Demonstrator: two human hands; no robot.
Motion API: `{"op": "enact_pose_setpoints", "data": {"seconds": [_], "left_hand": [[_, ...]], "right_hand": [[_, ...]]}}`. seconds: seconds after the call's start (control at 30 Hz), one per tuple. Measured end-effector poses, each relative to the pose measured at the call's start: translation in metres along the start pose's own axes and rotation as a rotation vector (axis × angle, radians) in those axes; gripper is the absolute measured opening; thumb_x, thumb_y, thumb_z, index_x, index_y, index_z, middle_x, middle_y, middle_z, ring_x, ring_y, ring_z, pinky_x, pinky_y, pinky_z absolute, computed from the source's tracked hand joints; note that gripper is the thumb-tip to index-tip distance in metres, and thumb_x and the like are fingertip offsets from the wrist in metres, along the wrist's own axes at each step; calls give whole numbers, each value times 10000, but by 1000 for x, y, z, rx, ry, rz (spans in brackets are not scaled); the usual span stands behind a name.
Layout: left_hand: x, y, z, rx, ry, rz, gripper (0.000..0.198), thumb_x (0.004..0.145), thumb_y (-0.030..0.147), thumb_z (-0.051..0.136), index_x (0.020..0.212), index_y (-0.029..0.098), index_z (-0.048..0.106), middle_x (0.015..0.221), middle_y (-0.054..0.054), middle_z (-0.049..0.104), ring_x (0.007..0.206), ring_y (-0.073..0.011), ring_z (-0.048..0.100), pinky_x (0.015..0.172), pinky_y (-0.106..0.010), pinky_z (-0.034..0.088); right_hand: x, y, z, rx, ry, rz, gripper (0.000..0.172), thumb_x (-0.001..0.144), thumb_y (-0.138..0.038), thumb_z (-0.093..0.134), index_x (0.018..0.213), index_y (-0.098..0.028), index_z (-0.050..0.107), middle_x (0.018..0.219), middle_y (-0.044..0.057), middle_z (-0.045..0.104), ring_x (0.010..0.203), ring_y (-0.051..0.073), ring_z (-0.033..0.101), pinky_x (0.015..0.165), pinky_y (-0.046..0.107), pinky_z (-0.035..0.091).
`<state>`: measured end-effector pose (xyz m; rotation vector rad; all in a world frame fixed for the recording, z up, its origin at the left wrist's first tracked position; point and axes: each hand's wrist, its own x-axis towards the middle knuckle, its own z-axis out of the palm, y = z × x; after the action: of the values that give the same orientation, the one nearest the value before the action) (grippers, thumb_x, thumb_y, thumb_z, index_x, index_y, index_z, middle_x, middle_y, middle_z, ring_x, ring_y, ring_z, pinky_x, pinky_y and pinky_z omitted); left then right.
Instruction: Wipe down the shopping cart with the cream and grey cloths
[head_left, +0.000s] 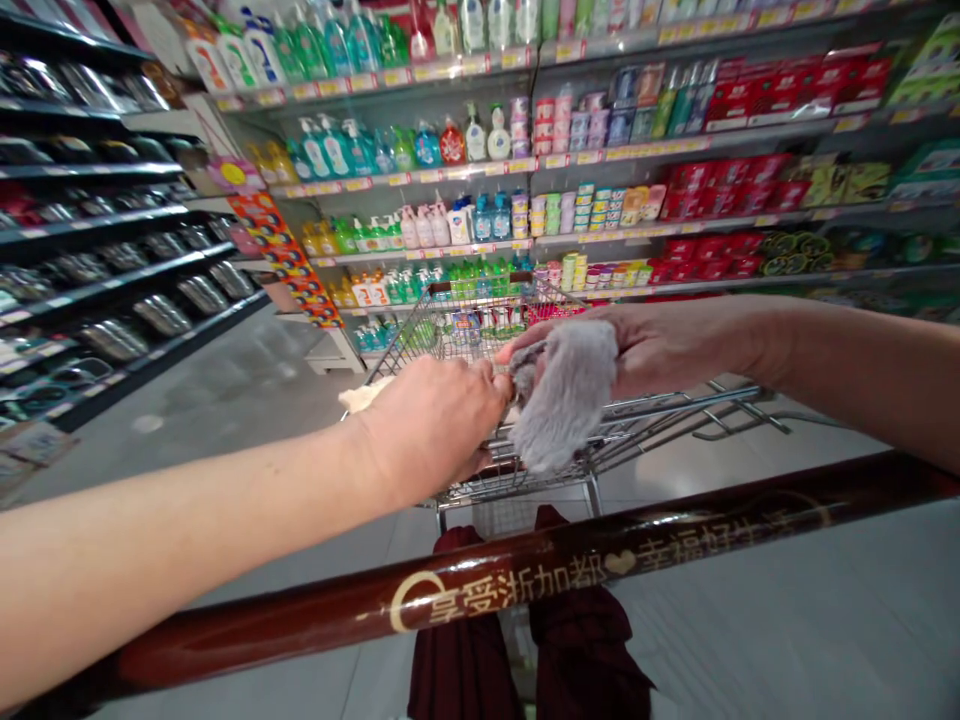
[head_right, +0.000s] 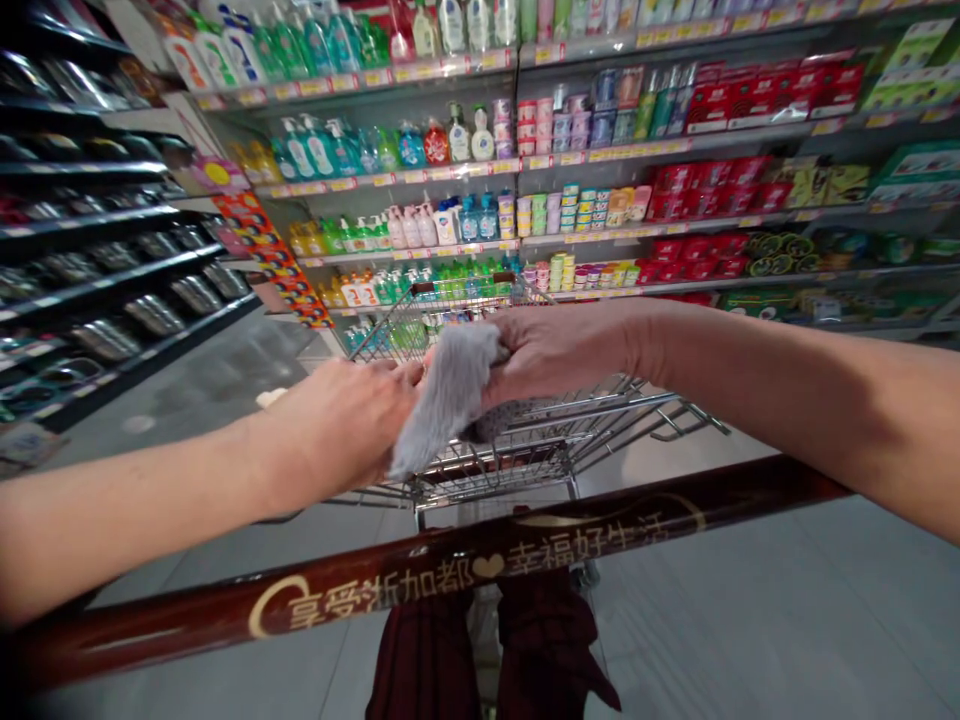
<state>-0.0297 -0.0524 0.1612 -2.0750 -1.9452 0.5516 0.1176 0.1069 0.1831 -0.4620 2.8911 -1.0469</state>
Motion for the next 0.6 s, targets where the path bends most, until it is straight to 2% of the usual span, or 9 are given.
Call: {"op": "enact_pose_setpoints", "data": {"seconds": [0.1,0.17,0.27,0.37,0.5,0.6], "left_hand": [[3,-4,2,10,-14,12,560,795,508,671,1272,227,587,993,-119,691,870,-278,651,715,-364,468],[4,-6,3,29,-30,12,520,789,509,673,1223,230,601,964,-110,686,847,-269,648,708,-357,463],[4,-8,3,45,-30,20,493,788,499,672,1188,219,607,976,-122,677,835,-278,645,698,-367,459],[2,-8,3,48,-27,27,496,797,491,663,1206,220,596,986,-127,674,846,-285,644,707,-372,460],[2,-8,3,63,-26,24,490,797,490,660,1200,220,597,964,-118,677,850,-278,643,705,-361,463],[2,-8,4,61,-18,27,487,796,498,662,1193,223,600,950,-117,676,882,-289,641,717,-367,468]], "right_hand": [[-3,2,-7,-34,-95,17,161,867,-338,658,817,-213,747,1023,12,705,1018,156,591,939,278,443],[-8,8,-14,-57,-174,108,212,846,-370,683,747,-189,730,912,6,699,891,143,595,863,274,463],[-19,24,-23,17,-340,364,290,811,-413,698,736,-133,718,731,-6,663,727,125,577,684,247,463],[-28,33,-29,38,-450,490,232,794,-320,701,790,-90,724,695,-20,672,685,109,577,654,229,452],[-36,30,-38,-5,-388,631,61,774,-132,697,776,-82,732,698,-45,689,701,82,597,709,218,443],[-42,28,-46,-5,-307,826,55,714,-56,713,768,-45,715,683,-61,688,686,69,603,756,237,449]]}}
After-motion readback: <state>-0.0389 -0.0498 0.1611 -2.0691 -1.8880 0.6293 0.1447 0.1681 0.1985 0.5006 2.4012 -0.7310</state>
